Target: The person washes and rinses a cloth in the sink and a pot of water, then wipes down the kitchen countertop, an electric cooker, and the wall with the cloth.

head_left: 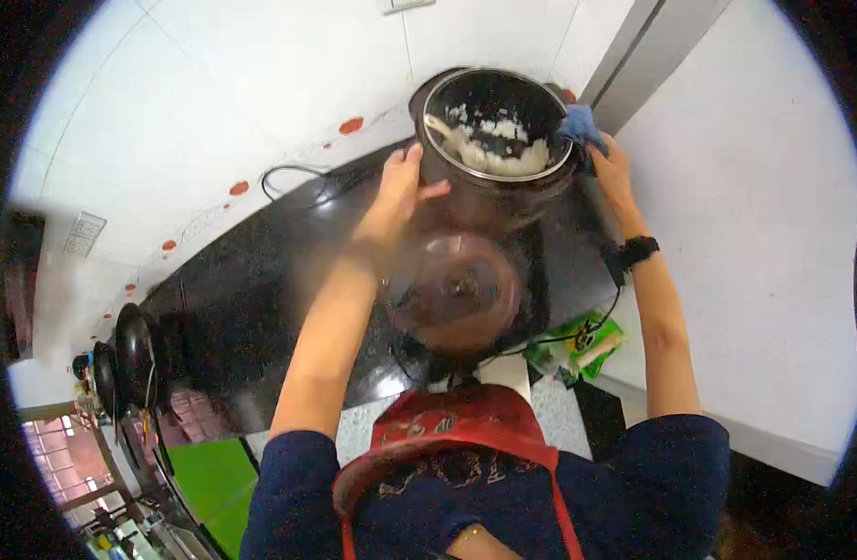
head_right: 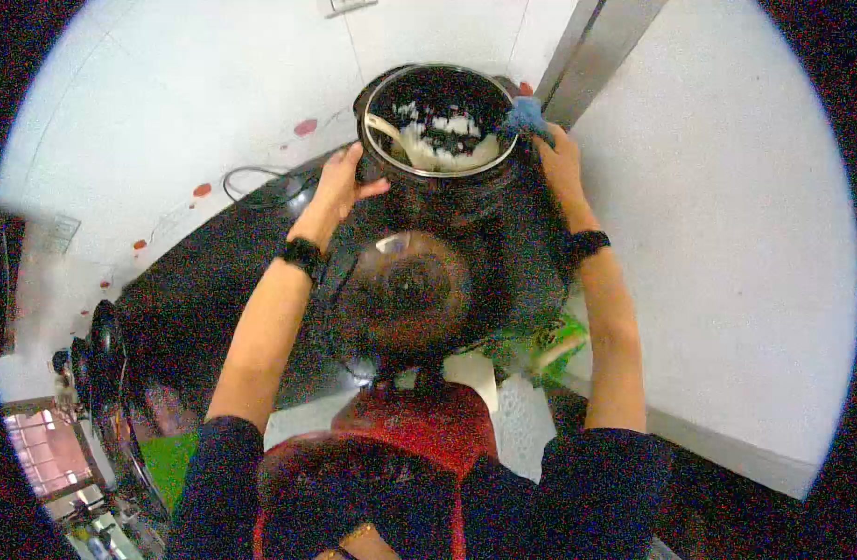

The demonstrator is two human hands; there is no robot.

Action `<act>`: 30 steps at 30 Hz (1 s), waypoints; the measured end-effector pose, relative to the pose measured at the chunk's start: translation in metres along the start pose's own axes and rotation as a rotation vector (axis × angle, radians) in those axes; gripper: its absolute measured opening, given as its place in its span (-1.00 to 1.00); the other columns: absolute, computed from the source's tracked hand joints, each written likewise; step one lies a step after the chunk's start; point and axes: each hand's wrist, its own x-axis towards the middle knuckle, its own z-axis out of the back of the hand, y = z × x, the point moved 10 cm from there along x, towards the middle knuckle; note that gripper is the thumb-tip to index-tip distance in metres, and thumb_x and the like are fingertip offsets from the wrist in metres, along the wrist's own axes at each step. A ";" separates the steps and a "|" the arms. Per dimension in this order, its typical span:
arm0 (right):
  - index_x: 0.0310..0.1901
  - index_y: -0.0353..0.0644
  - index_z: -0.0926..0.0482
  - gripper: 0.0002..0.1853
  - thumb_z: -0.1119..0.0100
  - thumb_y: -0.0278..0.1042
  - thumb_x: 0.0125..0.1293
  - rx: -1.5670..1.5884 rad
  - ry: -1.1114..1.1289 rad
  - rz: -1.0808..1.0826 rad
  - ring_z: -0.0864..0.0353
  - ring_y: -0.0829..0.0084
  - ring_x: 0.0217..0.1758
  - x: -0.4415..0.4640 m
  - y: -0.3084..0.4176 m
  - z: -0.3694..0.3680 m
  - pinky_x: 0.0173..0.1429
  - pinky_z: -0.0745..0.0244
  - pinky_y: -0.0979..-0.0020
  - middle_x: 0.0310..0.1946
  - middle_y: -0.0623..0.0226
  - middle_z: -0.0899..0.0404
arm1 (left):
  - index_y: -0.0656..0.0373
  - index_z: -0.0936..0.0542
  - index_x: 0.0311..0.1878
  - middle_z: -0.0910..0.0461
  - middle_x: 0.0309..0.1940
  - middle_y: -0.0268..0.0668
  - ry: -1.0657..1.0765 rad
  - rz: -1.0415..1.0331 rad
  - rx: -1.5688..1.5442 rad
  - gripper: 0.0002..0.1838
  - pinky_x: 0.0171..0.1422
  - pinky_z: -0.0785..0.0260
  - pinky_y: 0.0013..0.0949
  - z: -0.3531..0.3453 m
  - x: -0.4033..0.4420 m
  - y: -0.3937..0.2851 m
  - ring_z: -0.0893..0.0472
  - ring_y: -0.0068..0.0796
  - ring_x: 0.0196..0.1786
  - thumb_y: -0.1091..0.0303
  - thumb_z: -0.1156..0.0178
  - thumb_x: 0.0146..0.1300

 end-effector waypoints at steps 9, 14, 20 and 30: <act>-0.13 -0.37 -0.55 -0.63 -0.21 -0.21 0.17 0.175 0.224 -0.384 -0.51 0.52 -0.26 -0.164 0.073 -0.017 -0.11 -0.39 0.47 -0.32 0.31 -0.60 | 0.23 -0.26 0.10 -0.40 -0.04 -0.06 0.293 0.369 -0.036 -0.23 -0.01 -0.45 0.13 -0.011 -0.097 0.058 -0.52 -0.08 0.00 -0.32 -0.02 0.15; 0.15 -0.24 -0.36 -0.37 -0.26 -0.08 0.08 0.282 0.698 0.311 -0.34 0.04 0.24 -0.237 0.216 -0.142 0.24 -0.29 0.21 0.20 -0.07 -0.31 | -0.03 -0.40 0.09 -0.54 -0.10 -0.30 0.383 0.441 -0.220 -0.46 -0.03 -0.48 -0.11 -0.009 -0.175 0.125 -0.57 -0.30 -0.08 -0.09 -0.23 0.13; 0.19 -0.02 -0.35 -0.38 -0.21 -0.47 0.00 -0.450 0.723 0.597 -0.35 0.02 0.19 -0.238 0.177 -0.180 0.10 -0.46 0.17 0.22 0.06 -0.28 | 0.11 -0.43 0.11 -0.57 -0.08 -0.22 0.139 0.296 -0.613 -0.58 0.01 -0.45 -0.12 0.133 -0.239 0.092 -0.57 -0.22 -0.08 0.12 -0.13 0.25; -0.15 -0.01 -0.38 -0.57 -0.15 -0.55 -0.15 -0.333 1.195 0.610 -0.42 0.02 -0.14 -0.249 0.159 -0.247 -0.22 -0.40 0.09 -0.22 0.12 -0.32 | 0.10 -0.42 0.12 -0.54 -0.08 -0.27 -0.375 -0.021 -0.670 -0.56 -0.06 -0.44 -0.17 0.317 -0.398 0.078 -0.54 -0.25 -0.14 0.04 -0.03 0.29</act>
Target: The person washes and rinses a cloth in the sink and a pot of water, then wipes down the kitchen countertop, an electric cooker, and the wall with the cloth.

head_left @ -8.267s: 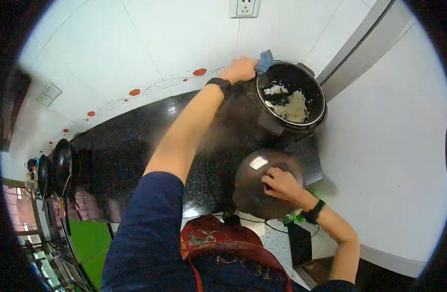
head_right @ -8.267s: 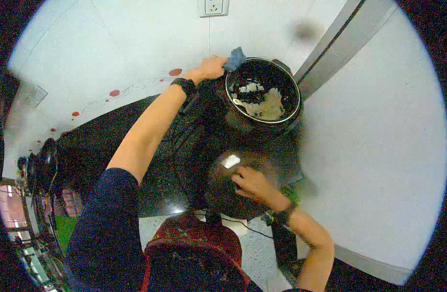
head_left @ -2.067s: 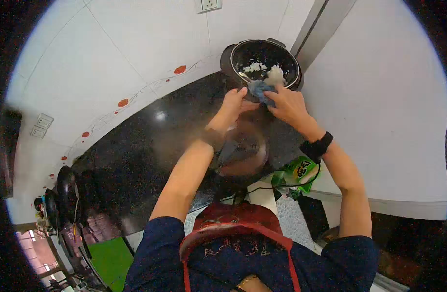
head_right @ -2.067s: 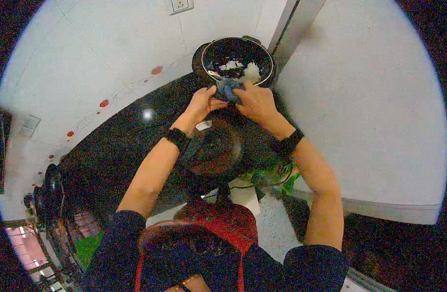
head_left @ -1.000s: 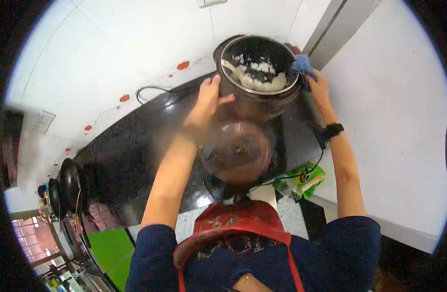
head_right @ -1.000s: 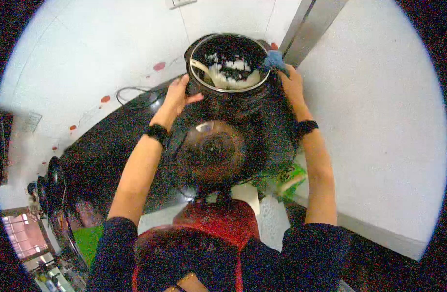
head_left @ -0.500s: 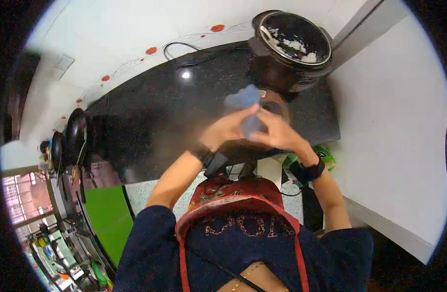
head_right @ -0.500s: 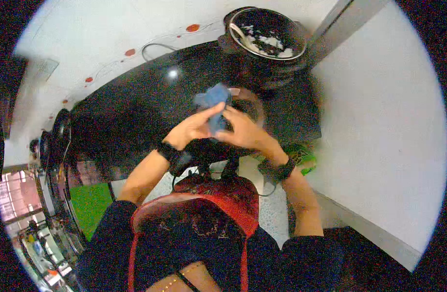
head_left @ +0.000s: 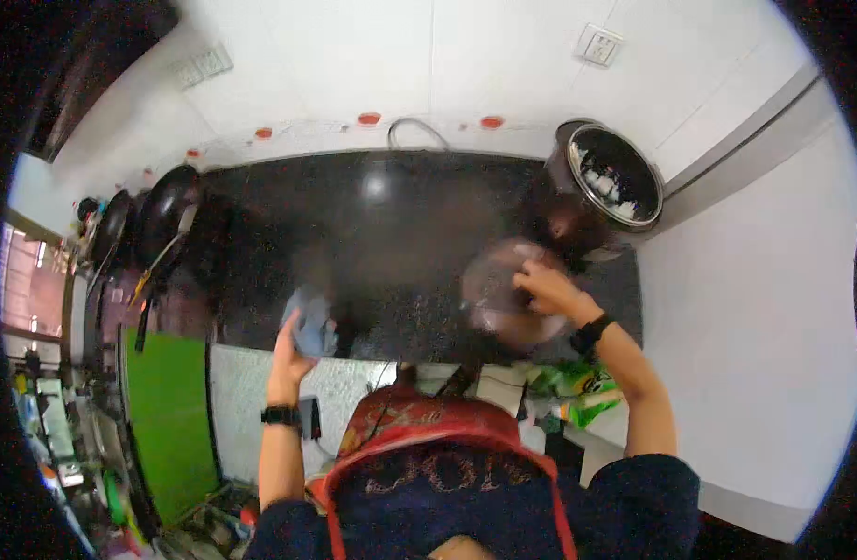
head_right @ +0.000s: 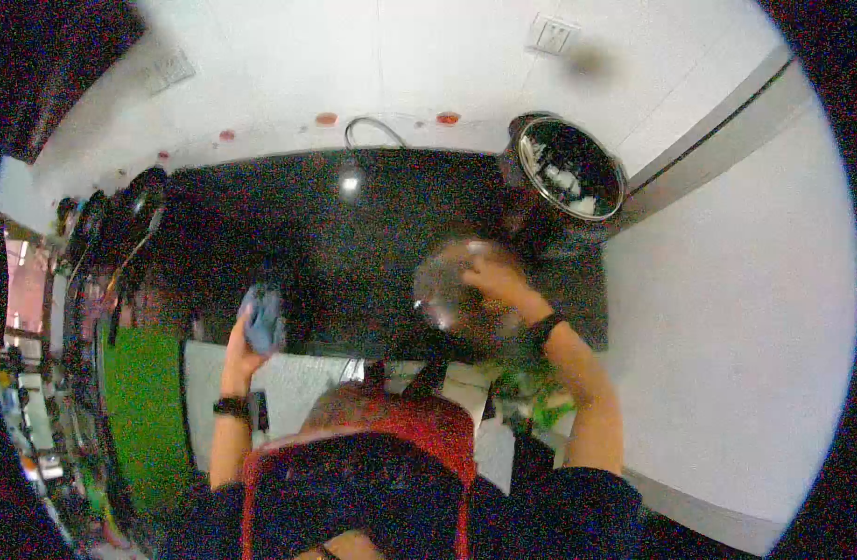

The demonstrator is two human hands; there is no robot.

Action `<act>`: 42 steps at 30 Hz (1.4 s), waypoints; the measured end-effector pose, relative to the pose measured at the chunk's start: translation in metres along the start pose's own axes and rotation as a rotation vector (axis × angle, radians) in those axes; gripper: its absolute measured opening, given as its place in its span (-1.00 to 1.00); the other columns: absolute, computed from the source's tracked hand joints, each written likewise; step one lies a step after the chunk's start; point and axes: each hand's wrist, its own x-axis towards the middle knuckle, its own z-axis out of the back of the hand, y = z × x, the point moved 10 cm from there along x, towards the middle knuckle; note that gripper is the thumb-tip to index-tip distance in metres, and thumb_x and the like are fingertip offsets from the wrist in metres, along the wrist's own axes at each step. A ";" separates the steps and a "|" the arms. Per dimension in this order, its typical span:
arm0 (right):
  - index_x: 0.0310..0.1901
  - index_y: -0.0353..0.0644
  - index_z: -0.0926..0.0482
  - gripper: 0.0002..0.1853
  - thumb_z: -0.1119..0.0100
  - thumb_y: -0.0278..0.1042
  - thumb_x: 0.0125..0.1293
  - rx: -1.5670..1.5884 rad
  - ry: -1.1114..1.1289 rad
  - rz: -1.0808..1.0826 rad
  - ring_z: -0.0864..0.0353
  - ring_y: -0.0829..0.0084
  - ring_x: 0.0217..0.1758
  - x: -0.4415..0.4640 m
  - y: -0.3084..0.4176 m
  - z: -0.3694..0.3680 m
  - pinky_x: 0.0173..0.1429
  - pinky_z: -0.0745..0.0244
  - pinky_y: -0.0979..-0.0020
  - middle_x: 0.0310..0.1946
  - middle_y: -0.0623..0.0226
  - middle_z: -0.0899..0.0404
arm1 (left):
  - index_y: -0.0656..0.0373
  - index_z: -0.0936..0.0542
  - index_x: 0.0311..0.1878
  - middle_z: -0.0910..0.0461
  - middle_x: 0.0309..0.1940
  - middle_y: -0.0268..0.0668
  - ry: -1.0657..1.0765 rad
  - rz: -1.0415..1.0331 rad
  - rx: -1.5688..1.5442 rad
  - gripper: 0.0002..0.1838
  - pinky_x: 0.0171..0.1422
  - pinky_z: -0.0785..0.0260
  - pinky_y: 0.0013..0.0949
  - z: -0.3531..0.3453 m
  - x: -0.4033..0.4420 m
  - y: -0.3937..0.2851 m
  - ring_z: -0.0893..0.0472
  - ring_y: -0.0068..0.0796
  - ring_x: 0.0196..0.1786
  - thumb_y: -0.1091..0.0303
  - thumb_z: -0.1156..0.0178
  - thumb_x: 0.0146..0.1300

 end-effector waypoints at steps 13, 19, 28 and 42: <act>-0.15 -0.10 -0.47 -0.60 -0.19 -0.42 -0.16 -0.048 -0.554 -0.339 -0.44 0.00 -0.03 -0.079 0.091 0.292 0.03 -0.39 0.21 -0.13 0.04 -0.44 | 0.07 -0.40 0.17 -0.55 -0.08 -0.33 0.195 0.091 -0.021 -0.52 0.00 -0.43 -0.10 -0.005 0.010 -0.009 -0.55 -0.24 -0.13 0.01 -0.04 0.29; -0.21 -0.08 -0.49 -0.63 -0.20 -0.37 -0.18 -0.137 -0.695 -0.540 -0.48 -0.02 -0.09 -0.077 -0.030 0.349 0.01 -0.40 0.18 -0.24 0.00 -0.49 | 0.08 -0.40 0.16 -0.55 -0.09 -0.32 0.104 0.003 0.005 -0.53 0.04 -0.42 -0.07 -0.014 -0.017 -0.009 -0.55 -0.23 -0.09 0.01 -0.02 0.30; -0.31 -0.08 -0.49 -0.66 -0.19 -0.39 -0.27 -0.042 -0.619 -0.490 -0.53 0.15 -0.38 -0.045 -0.145 0.313 -0.27 -0.40 0.25 -0.50 0.12 -0.52 | 0.10 -0.45 0.09 -0.57 -0.11 -0.32 -0.103 -0.073 -0.159 -0.59 0.13 -0.38 -0.11 0.045 -0.064 0.041 -0.55 -0.29 -0.06 0.05 -0.01 0.32; -0.42 -0.15 -0.27 -0.76 0.06 -0.66 -0.19 -0.048 -0.492 0.111 -0.26 0.51 -0.49 -0.013 -0.258 0.263 -0.40 -0.24 0.51 -0.55 0.41 -0.20 | 0.08 -0.48 -0.02 -0.57 -0.16 -0.28 -0.020 -0.268 -0.321 -0.66 0.04 -0.44 -0.11 0.036 -0.100 0.078 -0.58 -0.29 -0.14 0.06 -0.07 0.29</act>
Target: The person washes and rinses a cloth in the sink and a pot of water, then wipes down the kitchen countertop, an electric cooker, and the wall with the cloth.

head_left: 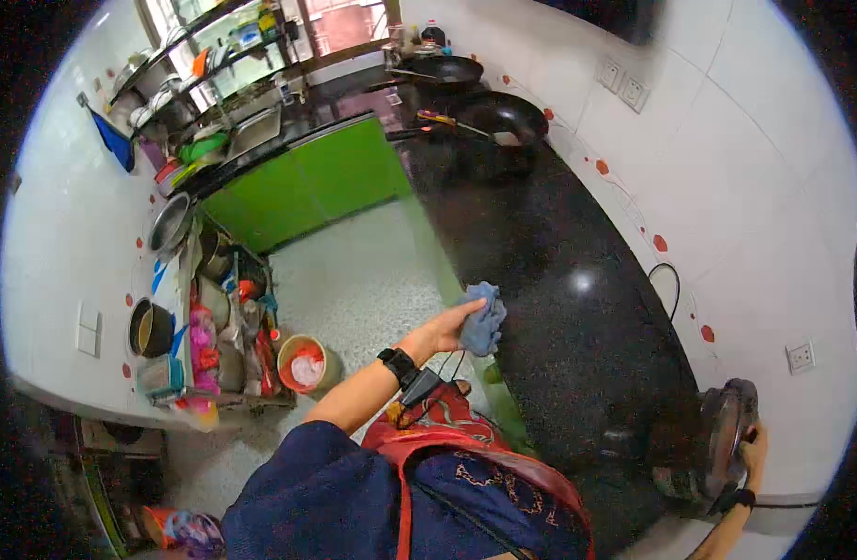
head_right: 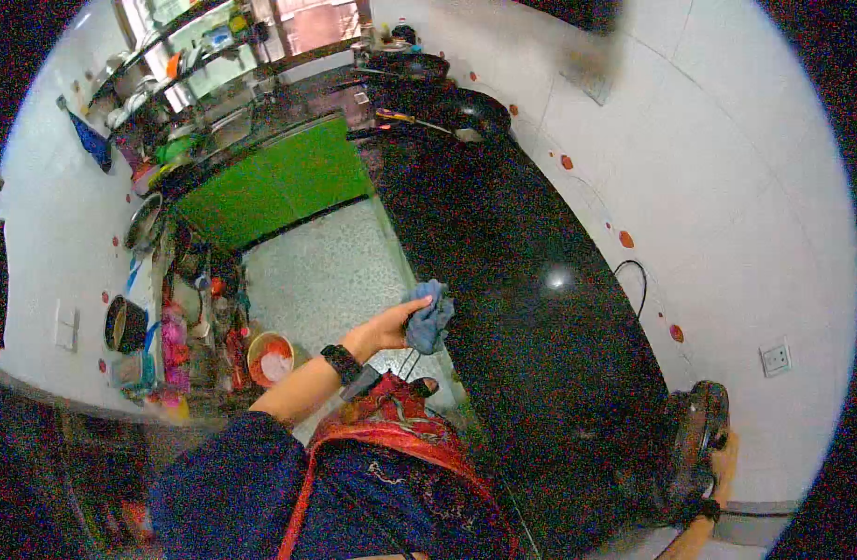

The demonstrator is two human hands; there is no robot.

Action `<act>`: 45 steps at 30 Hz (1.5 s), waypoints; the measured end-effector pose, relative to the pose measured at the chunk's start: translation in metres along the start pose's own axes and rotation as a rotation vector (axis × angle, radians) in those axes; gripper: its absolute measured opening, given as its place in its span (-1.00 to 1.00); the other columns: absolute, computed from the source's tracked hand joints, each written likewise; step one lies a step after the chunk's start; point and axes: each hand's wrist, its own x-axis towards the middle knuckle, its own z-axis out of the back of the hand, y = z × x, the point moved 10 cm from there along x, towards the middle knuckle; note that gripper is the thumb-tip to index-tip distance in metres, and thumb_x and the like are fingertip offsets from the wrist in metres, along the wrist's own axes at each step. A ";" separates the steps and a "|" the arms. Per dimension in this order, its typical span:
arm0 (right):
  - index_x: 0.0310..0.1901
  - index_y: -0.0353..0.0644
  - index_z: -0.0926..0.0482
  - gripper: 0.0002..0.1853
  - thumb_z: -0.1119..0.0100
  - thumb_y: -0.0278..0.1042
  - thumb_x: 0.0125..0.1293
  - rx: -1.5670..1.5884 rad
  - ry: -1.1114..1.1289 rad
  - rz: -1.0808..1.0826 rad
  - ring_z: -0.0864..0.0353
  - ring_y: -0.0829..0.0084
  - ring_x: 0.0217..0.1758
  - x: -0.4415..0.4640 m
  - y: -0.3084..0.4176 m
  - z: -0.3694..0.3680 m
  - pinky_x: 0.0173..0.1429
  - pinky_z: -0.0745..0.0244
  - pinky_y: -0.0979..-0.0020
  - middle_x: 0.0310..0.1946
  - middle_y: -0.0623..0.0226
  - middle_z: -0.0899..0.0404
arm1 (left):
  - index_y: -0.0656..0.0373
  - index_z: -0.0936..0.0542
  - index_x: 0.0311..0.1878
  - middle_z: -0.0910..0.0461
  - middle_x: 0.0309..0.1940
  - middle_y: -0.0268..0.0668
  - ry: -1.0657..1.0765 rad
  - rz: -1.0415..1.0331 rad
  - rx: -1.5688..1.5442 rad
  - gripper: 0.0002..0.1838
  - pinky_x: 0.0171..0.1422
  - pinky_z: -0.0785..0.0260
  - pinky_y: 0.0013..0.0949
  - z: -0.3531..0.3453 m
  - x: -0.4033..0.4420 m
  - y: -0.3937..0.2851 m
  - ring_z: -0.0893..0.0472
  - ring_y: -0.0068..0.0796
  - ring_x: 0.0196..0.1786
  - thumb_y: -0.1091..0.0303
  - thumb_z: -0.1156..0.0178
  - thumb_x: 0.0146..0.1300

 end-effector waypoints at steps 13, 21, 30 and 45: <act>-0.22 -0.22 -0.47 -0.75 -0.13 -0.49 -0.01 0.145 0.016 -0.211 -0.46 0.42 -0.25 0.001 0.094 0.025 -0.17 -0.37 0.41 -0.40 0.32 -0.46 | 0.05 -0.49 -0.01 -0.58 -0.11 -0.32 -0.116 -0.024 -0.085 -0.59 0.08 -0.42 -0.17 0.020 -0.011 0.012 -0.57 -0.36 -0.10 -0.05 -0.02 0.29; -0.16 -0.29 -0.52 -0.78 -0.08 -0.45 0.15 0.379 -0.453 -0.064 -0.43 0.44 -0.43 0.034 0.331 0.060 -0.30 -0.35 0.44 -0.42 0.26 -0.53 | 0.10 -0.50 -0.03 -0.60 -0.17 -0.33 -0.204 -0.252 -0.010 -0.70 0.03 -0.49 -0.20 0.050 -0.092 -0.078 -0.61 -0.41 -0.16 0.22 -0.20 0.22; 0.09 -0.33 -0.42 -0.64 -0.10 -0.42 0.27 1.063 0.674 0.320 -0.56 0.51 -0.13 0.077 0.776 -0.278 -0.05 -0.49 0.48 -0.14 0.24 -0.58 | 0.30 -0.39 0.12 -0.51 0.04 -0.15 -0.095 -0.221 -0.126 -0.55 0.27 -0.32 -0.15 0.142 -0.109 -0.189 -0.53 -0.25 0.06 0.52 -0.02 0.10; -0.02 -0.30 -0.48 -0.60 -0.28 -0.28 0.17 1.049 1.179 0.383 -0.51 0.58 -0.25 0.117 1.190 -0.490 -0.15 -0.44 0.50 -0.24 0.37 -0.56 | 0.22 -0.36 0.16 -0.53 0.00 -0.16 -0.330 -0.680 -0.035 -0.56 0.07 -0.46 -0.12 0.289 -0.258 -0.428 -0.58 -0.23 -0.03 0.17 -0.07 0.31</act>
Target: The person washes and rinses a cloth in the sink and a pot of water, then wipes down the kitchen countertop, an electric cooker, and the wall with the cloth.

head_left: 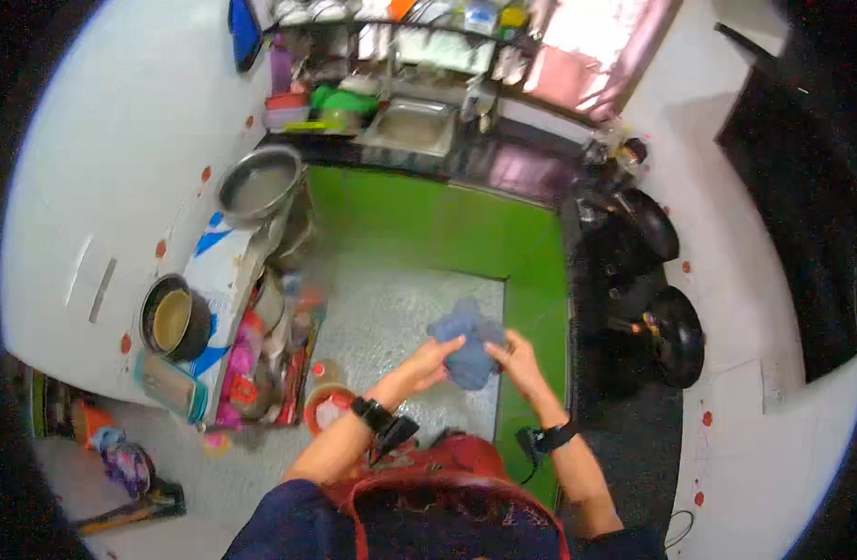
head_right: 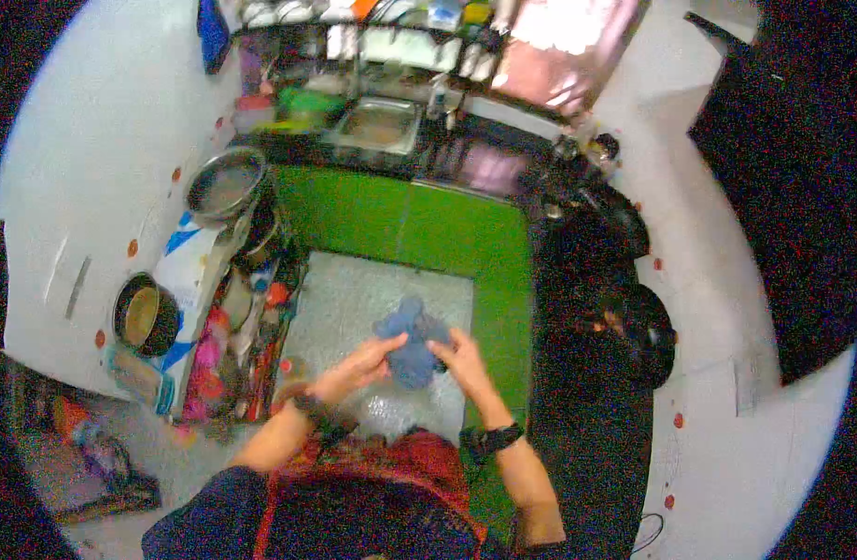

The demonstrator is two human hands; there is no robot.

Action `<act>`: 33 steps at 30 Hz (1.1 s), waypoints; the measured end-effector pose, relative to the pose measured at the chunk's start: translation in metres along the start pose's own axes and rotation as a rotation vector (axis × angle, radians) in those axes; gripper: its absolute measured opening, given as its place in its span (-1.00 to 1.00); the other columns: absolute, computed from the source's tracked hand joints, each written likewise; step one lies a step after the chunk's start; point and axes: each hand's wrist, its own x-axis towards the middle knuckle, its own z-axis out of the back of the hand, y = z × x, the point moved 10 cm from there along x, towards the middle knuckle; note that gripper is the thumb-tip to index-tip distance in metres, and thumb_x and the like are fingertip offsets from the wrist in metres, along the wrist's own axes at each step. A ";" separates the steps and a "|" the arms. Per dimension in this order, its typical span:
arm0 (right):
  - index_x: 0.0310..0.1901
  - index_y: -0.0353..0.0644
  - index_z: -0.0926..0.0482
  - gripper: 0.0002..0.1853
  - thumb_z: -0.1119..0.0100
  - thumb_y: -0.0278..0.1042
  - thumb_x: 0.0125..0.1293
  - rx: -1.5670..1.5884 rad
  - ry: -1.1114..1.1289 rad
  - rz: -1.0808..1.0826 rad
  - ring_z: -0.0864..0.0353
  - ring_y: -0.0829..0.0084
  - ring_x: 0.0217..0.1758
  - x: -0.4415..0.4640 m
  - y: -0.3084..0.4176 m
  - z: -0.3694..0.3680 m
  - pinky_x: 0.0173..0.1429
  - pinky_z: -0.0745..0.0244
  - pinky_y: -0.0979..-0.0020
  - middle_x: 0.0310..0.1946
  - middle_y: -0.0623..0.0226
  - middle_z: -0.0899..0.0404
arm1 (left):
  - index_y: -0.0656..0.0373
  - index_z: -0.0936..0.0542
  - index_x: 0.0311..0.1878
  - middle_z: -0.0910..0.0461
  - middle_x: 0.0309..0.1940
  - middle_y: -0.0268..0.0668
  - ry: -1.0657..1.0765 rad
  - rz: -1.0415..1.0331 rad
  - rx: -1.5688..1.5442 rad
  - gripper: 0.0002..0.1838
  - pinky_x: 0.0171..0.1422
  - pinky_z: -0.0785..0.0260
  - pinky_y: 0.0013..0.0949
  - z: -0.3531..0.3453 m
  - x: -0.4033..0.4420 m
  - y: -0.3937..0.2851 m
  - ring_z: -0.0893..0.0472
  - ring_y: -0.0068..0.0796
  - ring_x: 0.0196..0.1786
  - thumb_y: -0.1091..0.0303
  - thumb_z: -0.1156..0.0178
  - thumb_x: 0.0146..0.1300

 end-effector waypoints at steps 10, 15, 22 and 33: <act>-0.05 -0.13 -0.50 -0.48 -0.20 0.14 0.14 0.352 -0.042 -0.189 -0.51 0.37 -0.05 0.250 -0.022 0.018 -0.09 -0.43 0.05 -0.10 0.37 -0.53 | 0.26 -0.44 0.06 -0.58 -0.12 -0.20 -0.369 -0.171 0.020 -0.56 -0.12 -0.52 -0.22 0.135 0.103 -0.137 -0.62 -0.32 -0.18 0.16 -0.18 0.23; -0.03 -0.09 -0.51 -0.53 -0.19 0.07 0.15 0.464 0.076 -0.143 -0.47 0.36 0.04 0.409 0.041 0.027 -0.07 -0.46 0.17 -0.08 0.38 -0.54 | 0.23 -0.45 0.04 -0.56 -0.07 -0.23 -0.568 -0.082 0.001 -0.67 0.05 -0.47 -0.24 0.205 0.210 -0.214 -0.59 -0.34 -0.07 0.26 -0.11 0.28; -0.09 -0.25 -0.51 -0.70 -0.14 -0.34 0.14 0.231 0.194 0.110 -0.47 0.56 -0.39 0.669 0.158 0.018 -0.49 -0.33 0.53 -0.29 0.37 -0.53 | 0.24 -0.42 0.11 -0.54 -0.04 -0.27 -0.435 -0.407 0.226 -0.69 0.13 -0.42 -0.30 0.223 0.370 -0.471 -0.55 -0.41 -0.02 0.39 0.02 0.33; -0.05 -0.33 -0.53 -0.58 -0.24 -0.25 0.09 -0.846 0.284 0.239 -0.62 0.32 -0.28 0.950 0.054 -0.024 -0.19 -0.51 0.33 -0.28 0.12 -0.62 | 0.06 -0.32 0.19 -0.35 0.10 -0.28 -0.401 -0.205 0.734 -0.57 0.00 -0.42 0.06 0.503 0.599 -0.525 -0.38 -0.14 0.10 0.18 -0.01 0.29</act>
